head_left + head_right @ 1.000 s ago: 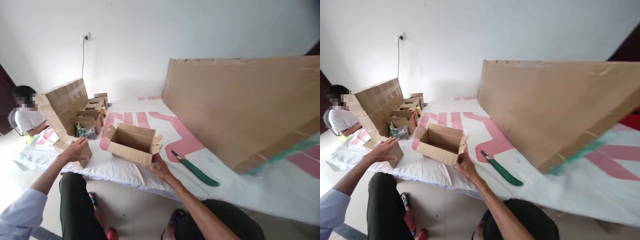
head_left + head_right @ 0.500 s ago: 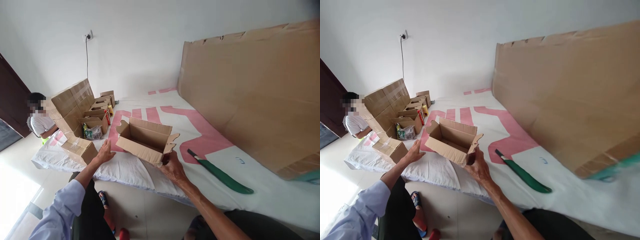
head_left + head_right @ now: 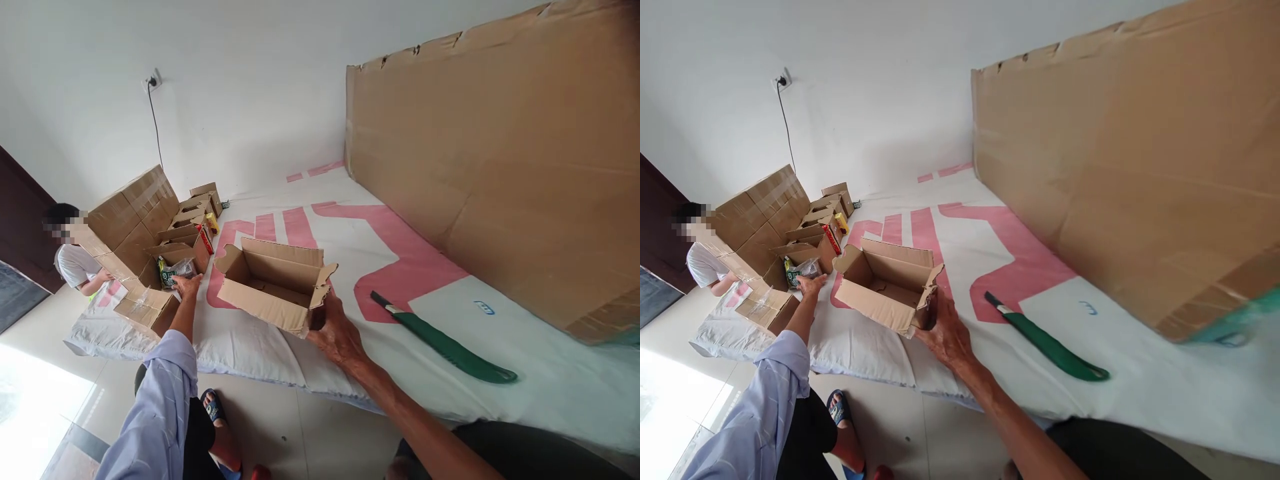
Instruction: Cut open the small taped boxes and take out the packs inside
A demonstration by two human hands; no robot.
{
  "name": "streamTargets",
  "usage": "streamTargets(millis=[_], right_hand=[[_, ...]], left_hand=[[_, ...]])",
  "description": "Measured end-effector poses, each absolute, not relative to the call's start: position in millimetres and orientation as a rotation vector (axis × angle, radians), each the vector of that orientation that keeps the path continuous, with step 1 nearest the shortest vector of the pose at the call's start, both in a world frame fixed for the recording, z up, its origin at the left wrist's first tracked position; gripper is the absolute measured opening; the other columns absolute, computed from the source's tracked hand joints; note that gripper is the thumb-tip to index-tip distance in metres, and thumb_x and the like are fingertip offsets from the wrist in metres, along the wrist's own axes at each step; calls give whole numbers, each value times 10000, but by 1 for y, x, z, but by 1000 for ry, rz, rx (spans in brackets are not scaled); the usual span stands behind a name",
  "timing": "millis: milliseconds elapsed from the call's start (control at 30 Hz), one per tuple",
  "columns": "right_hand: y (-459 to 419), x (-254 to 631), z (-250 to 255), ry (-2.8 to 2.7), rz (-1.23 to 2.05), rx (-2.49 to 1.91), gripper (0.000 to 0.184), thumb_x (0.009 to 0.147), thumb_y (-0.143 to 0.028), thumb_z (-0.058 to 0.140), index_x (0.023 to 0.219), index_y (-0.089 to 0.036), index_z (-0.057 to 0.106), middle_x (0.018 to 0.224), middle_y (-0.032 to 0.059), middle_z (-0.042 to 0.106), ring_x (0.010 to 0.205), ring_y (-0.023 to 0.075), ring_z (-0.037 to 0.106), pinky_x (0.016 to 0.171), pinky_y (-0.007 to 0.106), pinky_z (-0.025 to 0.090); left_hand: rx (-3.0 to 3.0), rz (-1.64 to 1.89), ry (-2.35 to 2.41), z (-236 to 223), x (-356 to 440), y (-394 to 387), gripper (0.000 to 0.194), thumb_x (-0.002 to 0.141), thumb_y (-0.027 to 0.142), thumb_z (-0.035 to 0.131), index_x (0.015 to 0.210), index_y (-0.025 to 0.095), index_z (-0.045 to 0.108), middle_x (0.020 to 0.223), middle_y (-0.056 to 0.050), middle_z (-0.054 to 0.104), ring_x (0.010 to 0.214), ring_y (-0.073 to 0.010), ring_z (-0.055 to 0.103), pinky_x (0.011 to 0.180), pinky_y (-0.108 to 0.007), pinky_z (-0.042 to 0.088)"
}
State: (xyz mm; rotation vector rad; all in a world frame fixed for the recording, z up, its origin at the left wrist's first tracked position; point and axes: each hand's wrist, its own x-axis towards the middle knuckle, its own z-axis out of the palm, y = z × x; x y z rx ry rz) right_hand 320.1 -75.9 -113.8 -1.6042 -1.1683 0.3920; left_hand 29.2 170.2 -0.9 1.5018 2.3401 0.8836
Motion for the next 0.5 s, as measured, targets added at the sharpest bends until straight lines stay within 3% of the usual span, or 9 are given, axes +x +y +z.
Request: streamTargets(millis=[233, 500], right_hand=[[-74, 320, -116, -1174, 412, -1601, 919, 737, -496, 778, 1557, -266, 433, 1509, 169, 602, 1409, 418, 598, 1065, 523, 578], [-75, 319, -112, -1180, 424, -1618, 861, 753, -459, 759, 1540, -279, 462, 1489, 149, 625, 1368, 414, 630, 1037, 529, 592]], left_hand=[[1300, 910, 2398, -1, 33, 184, 966, 906, 473, 847, 1592, 152, 247, 1491, -278, 506, 1273, -382, 692, 1001, -461, 588], [1305, 978, 2416, -13, 31, 202, 897, 955, 436, 769, 1616, 189, 216, 1498, -269, 499, 1294, -386, 701, 1023, -485, 594]])
